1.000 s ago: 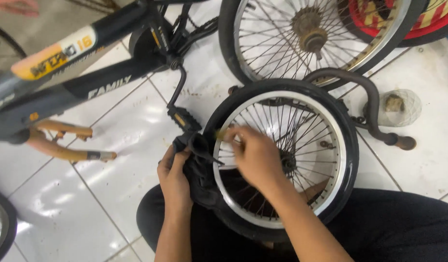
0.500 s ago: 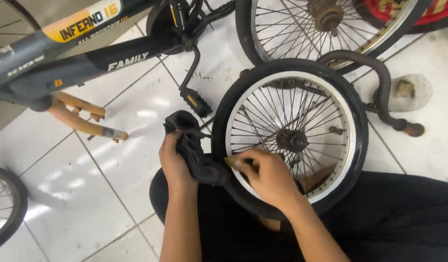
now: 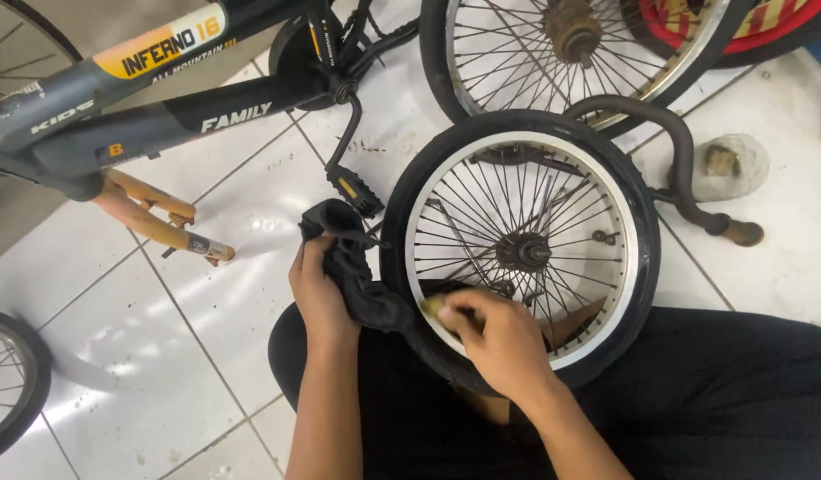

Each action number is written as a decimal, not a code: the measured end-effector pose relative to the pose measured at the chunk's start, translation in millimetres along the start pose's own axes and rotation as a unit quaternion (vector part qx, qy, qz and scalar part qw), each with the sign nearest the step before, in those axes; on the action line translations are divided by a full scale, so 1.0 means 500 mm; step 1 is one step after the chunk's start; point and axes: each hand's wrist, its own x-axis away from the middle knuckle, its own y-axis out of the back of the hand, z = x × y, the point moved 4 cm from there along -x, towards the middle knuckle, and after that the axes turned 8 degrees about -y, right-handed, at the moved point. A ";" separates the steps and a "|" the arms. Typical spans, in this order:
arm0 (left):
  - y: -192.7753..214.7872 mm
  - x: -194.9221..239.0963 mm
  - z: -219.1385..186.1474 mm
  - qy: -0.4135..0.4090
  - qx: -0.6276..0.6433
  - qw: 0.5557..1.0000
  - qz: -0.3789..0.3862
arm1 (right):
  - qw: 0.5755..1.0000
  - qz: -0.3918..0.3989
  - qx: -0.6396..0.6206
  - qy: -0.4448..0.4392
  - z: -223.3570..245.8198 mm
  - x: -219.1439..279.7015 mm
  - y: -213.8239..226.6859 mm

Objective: Cleaning and polishing the rim and spokes of a bicycle wheel using a cloth and a cleaning sponge.

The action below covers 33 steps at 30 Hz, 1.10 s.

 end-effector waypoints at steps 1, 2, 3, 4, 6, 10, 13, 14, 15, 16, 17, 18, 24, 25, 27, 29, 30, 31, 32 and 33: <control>0.002 -0.003 0.008 -0.001 -0.001 1.000 0.002 | 1.000 -0.001 -0.002 0.001 0.000 -0.004 -0.016; 0.003 -0.007 0.010 -0.047 -0.006 0.999 0.027 | 0.994 -0.093 -0.030 0.054 0.007 -0.003 -0.019; 0.003 -0.009 0.013 -0.092 -0.010 0.994 0.053 | 0.976 -0.182 -0.058 0.108 0.012 0.001 -0.022; 0.004 -0.010 0.016 -0.092 -0.016 0.994 0.058 | 0.975 -0.185 -0.063 0.104 0.004 0.002 -0.033; 0.003 -0.010 0.023 -0.094 0.018 0.994 0.055 | 0.980 -0.155 -0.080 0.094 -0.012 0.004 -0.057; 0.011 -0.002 0.037 -0.060 0.077 0.991 0.091 | 0.989 -0.103 -0.030 0.103 -0.035 0.046 -0.032; 0.007 0.012 0.033 -0.035 0.150 0.983 0.096 | 0.997 -0.031 0.021 0.067 -0.054 0.073 0.001; 0.009 0.012 0.036 -0.038 0.156 0.982 0.099 | 0.997 -0.021 0.050 0.053 -0.064 0.075 0.013; 0.011 0.011 0.040 -0.041 0.161 0.981 0.102 | 0.996 -0.012 0.079 0.038 -0.075 0.076 0.023; 0.010 0.021 0.036 -0.040 0.161 0.981 0.101 | 0.996 -0.010 0.080 0.037 -0.074 0.078 0.024; 0.010 0.030 0.031 -0.041 0.162 0.981 0.094 | 0.997 -0.048 0.031 0.054 -0.069 0.081 0.032; 0.007 0.038 0.025 -0.044 0.164 0.982 0.089 | 0.994 -0.086 -0.019 0.071 -0.065 0.083 0.041; -0.010 0.055 0.016 -0.057 0.141 0.983 0.107 | 0.995 -0.026 0.053 0.077 -0.108 0.095 0.004; -0.012 0.057 0.019 -0.055 0.138 0.983 0.109 | 0.996 -0.027 0.051 0.073 -0.116 0.098 0.017; -0.018 0.058 0.021 -0.060 0.142 0.982 0.111 | 0.996 -0.007 0.051 0.072 -0.130 0.102 0.039; -0.020 0.059 0.021 -0.057 0.124 0.984 0.111 | 0.997 -0.012 0.048 0.052 -0.136 0.107 0.067; -0.020 0.059 0.022 -0.061 0.110 0.986 0.109 | 0.998 -0.016 0.047 0.041 -0.141 0.107 0.082; -0.026 0.065 0.024 -0.058 0.111 0.986 0.111 | 0.998 -0.018 0.048 0.037 -0.151 0.104 0.074; -0.026 0.069 0.022 -0.059 0.102 0.987 0.109 | 0.995 -0.051 0.068 0.054 -0.153 0.102 0.066; -0.027 0.073 0.019 -0.060 0.094 0.988 0.106 | 0.990 -0.084 0.088 0.071 -0.155 0.100 0.058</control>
